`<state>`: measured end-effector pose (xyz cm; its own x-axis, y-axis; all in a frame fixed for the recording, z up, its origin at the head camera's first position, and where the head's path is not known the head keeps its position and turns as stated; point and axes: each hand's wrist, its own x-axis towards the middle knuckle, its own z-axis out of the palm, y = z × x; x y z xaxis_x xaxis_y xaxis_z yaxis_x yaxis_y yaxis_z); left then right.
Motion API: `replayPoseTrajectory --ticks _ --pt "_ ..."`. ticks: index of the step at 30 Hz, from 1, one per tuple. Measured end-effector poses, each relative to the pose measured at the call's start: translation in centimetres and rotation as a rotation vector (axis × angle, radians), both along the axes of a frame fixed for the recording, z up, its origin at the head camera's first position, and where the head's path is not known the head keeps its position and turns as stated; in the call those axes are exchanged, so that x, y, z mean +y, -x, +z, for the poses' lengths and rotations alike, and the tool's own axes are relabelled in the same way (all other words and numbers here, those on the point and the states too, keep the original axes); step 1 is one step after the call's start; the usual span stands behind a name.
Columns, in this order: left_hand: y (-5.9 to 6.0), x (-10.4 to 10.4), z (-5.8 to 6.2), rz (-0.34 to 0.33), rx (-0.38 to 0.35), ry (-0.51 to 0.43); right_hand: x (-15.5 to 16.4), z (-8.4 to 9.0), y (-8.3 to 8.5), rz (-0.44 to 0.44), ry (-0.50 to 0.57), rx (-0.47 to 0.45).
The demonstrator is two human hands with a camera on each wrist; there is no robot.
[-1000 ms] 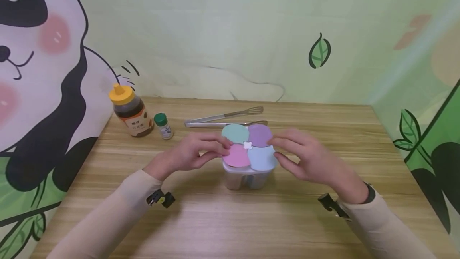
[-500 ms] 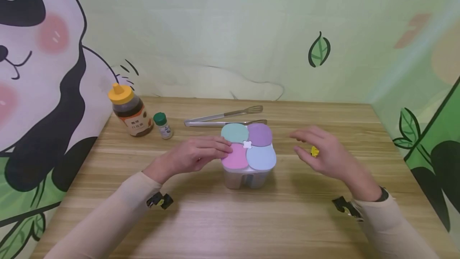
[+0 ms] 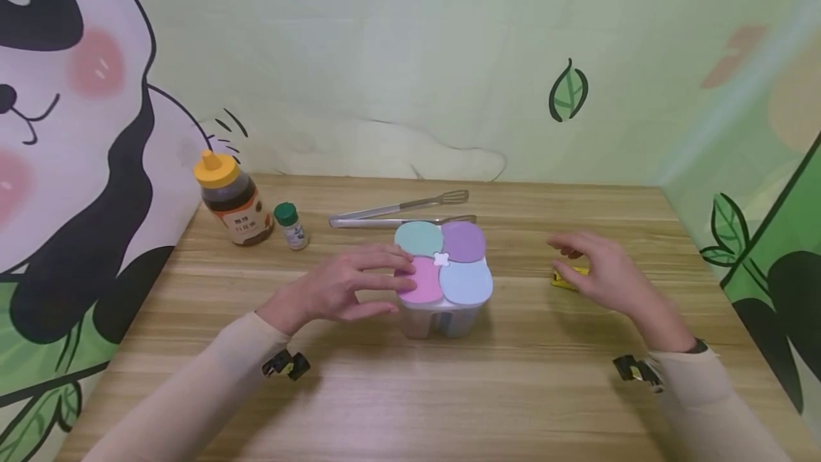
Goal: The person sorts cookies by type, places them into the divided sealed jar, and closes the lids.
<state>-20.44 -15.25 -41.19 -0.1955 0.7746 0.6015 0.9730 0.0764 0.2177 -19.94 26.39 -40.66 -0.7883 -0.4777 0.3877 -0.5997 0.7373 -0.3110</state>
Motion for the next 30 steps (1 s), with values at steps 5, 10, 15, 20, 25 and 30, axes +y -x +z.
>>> replayPoseTrajectory --ticks 5,10,15,20,25,30 --pt "-0.1 0.3 0.1 0.019 0.006 -0.032 1.1 -1.0 0.6 -0.021 0.011 -0.058" --pt "-0.4 0.6 0.2 0.026 -0.017 -0.043 2.4 -1.9 1.3 -0.085 -0.027 -0.207" --pt "-0.8 0.5 0.6 0.042 -0.038 -0.015 3.3 -2.7 1.9 -0.139 -0.134 -0.348" --pt "-1.0 0.8 0.8 0.068 0.001 0.014 4.0 -4.1 2.6 -0.16 -0.185 -0.402" --pt "-1.3 0.8 1.1 0.069 0.005 0.004 4.2 -5.0 3.1 -0.152 -0.187 -0.414" --pt "-1.0 0.6 1.3 0.062 -0.055 0.032 4.1 -5.5 3.3 -0.144 -0.188 -0.408"
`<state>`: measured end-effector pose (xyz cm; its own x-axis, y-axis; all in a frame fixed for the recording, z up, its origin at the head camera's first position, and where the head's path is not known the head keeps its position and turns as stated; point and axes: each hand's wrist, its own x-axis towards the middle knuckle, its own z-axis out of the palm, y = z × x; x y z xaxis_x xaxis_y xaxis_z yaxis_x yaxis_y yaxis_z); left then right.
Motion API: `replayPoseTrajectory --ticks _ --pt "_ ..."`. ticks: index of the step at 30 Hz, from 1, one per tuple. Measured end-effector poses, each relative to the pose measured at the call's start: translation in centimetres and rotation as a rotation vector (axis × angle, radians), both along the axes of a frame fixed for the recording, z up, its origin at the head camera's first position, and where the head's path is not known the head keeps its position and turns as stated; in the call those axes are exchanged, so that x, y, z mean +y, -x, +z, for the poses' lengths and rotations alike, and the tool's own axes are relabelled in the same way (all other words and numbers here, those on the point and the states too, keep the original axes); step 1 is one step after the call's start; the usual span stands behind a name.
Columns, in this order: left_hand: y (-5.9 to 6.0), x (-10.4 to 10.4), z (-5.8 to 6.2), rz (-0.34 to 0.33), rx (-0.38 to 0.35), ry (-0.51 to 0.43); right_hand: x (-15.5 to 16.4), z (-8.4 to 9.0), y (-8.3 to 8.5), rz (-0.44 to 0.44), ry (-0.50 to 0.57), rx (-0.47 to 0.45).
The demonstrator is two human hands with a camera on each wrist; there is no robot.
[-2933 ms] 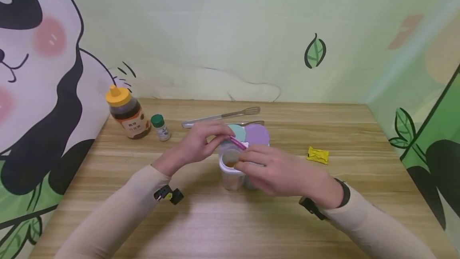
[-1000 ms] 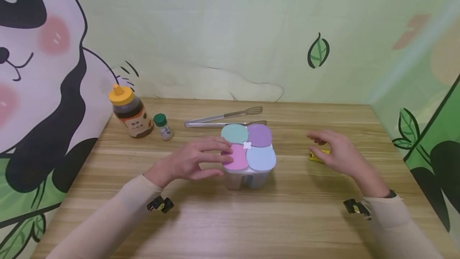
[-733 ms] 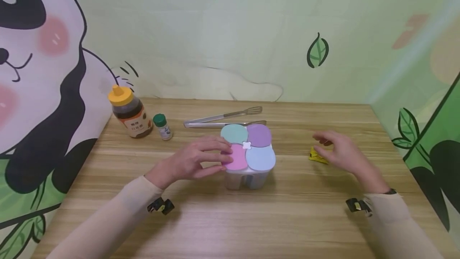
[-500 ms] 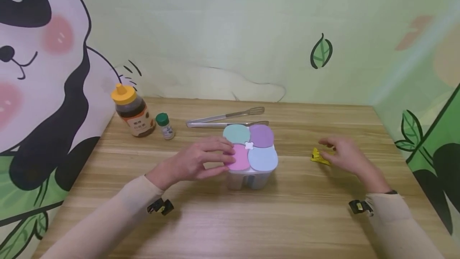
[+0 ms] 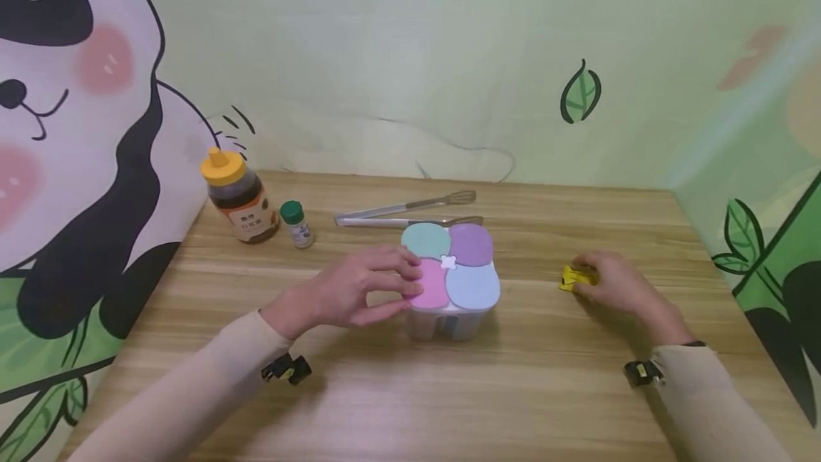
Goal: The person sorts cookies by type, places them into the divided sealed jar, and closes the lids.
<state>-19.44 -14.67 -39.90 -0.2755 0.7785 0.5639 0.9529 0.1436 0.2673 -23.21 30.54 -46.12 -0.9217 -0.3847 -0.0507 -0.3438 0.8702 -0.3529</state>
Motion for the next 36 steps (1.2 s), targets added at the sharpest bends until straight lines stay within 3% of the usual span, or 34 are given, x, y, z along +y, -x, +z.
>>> replayPoseTrajectory --ticks 6,12,17,26,36 --pt "0.6 0.3 -0.2 -0.018 -0.05 -0.053 0.0 -0.4 -0.2 0.003 -0.026 0.01" --pt "1.3 0.7 0.2 -0.016 -0.049 -0.102 -0.1 -0.5 -0.2 -0.007 -0.042 0.011" --pt "2.2 1.6 0.7 0.048 -0.031 -0.119 0.0 -0.5 -0.3 -0.011 -0.055 0.025" --pt "3.3 3.1 1.7 0.235 -0.133 0.025 0.0 -0.5 -0.6 -0.019 -0.053 0.023" --pt "4.8 5.6 2.8 0.289 -0.181 0.236 -0.3 -0.5 -0.7 -0.029 -0.062 0.016"
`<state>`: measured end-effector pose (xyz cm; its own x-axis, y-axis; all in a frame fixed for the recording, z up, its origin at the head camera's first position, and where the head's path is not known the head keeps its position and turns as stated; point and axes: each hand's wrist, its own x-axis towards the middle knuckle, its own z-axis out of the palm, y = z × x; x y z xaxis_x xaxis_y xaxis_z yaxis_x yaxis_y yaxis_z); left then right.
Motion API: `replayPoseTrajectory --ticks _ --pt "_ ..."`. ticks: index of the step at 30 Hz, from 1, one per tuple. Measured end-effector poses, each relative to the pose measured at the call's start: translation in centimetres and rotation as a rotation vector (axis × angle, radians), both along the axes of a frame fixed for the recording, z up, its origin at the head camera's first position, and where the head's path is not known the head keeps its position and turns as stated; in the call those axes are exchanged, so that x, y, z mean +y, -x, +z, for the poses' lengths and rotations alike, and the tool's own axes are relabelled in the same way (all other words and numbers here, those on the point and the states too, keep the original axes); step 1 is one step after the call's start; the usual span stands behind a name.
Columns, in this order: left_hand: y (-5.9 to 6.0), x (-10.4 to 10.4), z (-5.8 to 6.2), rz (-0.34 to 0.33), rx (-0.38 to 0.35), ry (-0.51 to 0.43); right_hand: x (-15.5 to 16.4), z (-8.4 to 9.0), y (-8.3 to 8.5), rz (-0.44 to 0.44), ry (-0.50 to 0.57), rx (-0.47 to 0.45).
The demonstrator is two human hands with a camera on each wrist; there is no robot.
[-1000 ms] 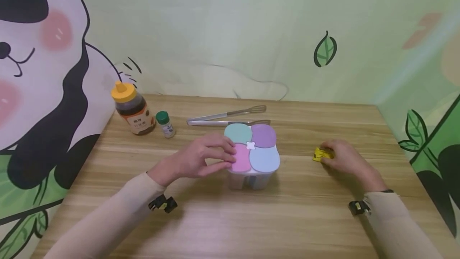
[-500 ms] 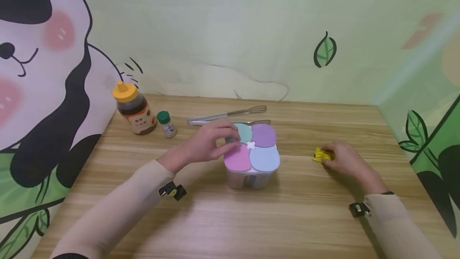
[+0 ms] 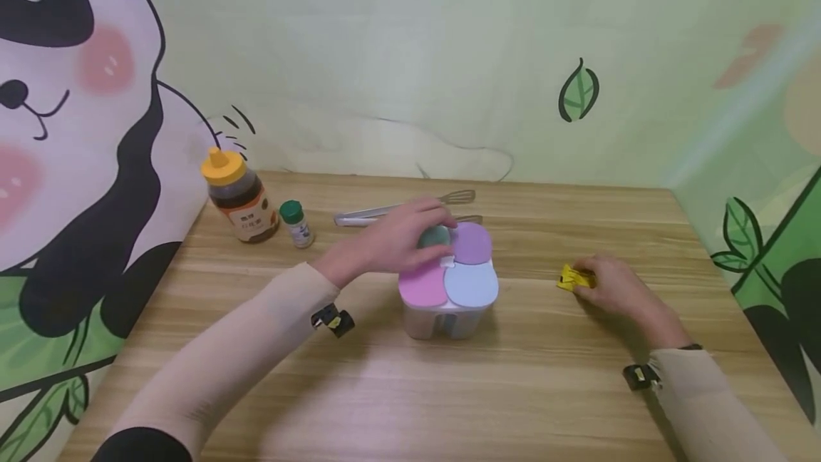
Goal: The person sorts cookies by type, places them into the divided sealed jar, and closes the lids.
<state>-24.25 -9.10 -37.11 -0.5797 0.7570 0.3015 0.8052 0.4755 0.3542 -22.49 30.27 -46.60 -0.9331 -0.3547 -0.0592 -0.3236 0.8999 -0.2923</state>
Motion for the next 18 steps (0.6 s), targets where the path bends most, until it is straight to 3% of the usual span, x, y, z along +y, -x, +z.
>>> replayPoseTrajectory --ticks 18 --pt "2.1 2.6 1.0 -0.066 -0.149 0.206 0.0 -0.2 0.1 0.002 -0.018 0.01"
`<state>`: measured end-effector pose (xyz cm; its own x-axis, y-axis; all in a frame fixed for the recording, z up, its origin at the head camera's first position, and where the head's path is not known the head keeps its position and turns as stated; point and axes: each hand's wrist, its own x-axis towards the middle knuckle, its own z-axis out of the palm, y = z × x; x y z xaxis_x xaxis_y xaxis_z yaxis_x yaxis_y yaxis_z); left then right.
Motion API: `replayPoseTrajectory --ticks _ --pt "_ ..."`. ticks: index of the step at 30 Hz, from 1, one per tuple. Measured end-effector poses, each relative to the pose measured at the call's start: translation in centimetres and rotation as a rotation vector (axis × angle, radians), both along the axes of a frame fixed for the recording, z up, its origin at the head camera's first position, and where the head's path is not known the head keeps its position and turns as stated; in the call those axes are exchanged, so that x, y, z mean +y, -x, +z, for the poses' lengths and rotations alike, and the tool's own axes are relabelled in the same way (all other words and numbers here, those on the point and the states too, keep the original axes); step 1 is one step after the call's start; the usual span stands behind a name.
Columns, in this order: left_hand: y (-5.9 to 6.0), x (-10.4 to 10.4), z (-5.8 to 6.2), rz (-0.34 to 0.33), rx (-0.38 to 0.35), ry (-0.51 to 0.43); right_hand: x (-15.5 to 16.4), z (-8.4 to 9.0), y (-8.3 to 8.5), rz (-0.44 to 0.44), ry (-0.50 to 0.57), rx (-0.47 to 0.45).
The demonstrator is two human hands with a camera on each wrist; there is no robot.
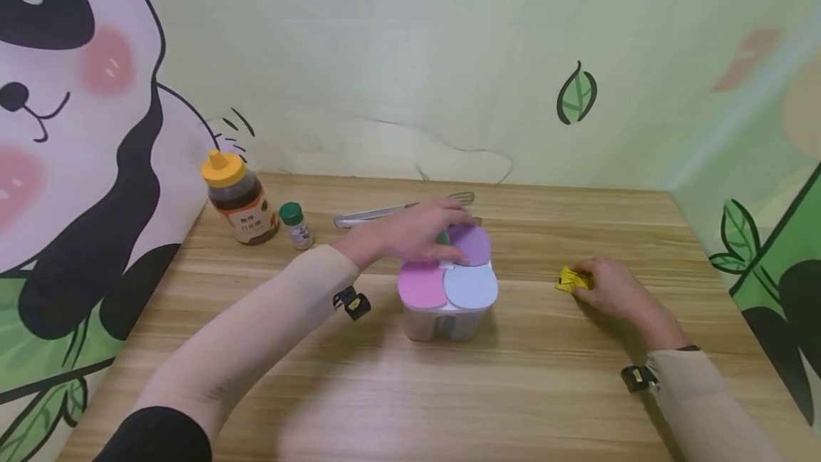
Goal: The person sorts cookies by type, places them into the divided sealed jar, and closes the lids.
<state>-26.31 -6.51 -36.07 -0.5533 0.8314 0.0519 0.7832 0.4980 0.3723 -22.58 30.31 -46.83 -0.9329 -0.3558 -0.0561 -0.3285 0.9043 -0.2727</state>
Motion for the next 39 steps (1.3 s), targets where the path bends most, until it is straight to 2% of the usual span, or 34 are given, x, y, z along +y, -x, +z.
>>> replayPoseTrajectory --ticks 9,15,18,21,24,27,29,31,33,39 --pt "0.7 0.4 0.3 -0.013 -0.076 0.059 -0.1 0.1 0.0 -0.011 -0.004 -0.021" --pt "1.3 0.9 0.3 -0.076 -0.148 0.021 -0.1 0.0 -0.1 -0.002 -0.004 -0.011" --pt "1.3 1.0 0.4 -0.107 -0.142 -0.016 -0.1 0.0 -0.2 -0.006 0.002 -0.014" --pt "0.9 0.6 0.3 -0.116 -0.06 -0.057 0.0 -0.1 -0.2 -0.013 0.009 -0.02" --pt "0.3 0.1 0.1 -0.118 0.077 -0.128 0.1 -0.2 -0.3 -0.018 0.008 -0.022" --pt "-0.1 -0.7 -0.4 -0.147 0.198 -0.272 0.2 -0.1 -0.3 -0.016 0.005 -0.02" --pt "-0.3 -1.4 -0.5 -0.176 0.252 -0.378 0.1 -0.1 -0.2 -0.008 0.005 -0.017" --pt "-0.4 -2.1 -0.5 -0.205 0.277 -0.473 0.1 0.0 -0.2 0.004 0.006 -0.01" --pt "-0.4 -2.7 -0.5 -0.218 0.293 -0.524 0.1 0.0 -0.1 0.013 0.003 -0.005" --pt "-0.6 -3.7 -0.4 -0.221 0.314 -0.54 0.2 -0.2 -0.2 0.012 -0.003 -0.006"
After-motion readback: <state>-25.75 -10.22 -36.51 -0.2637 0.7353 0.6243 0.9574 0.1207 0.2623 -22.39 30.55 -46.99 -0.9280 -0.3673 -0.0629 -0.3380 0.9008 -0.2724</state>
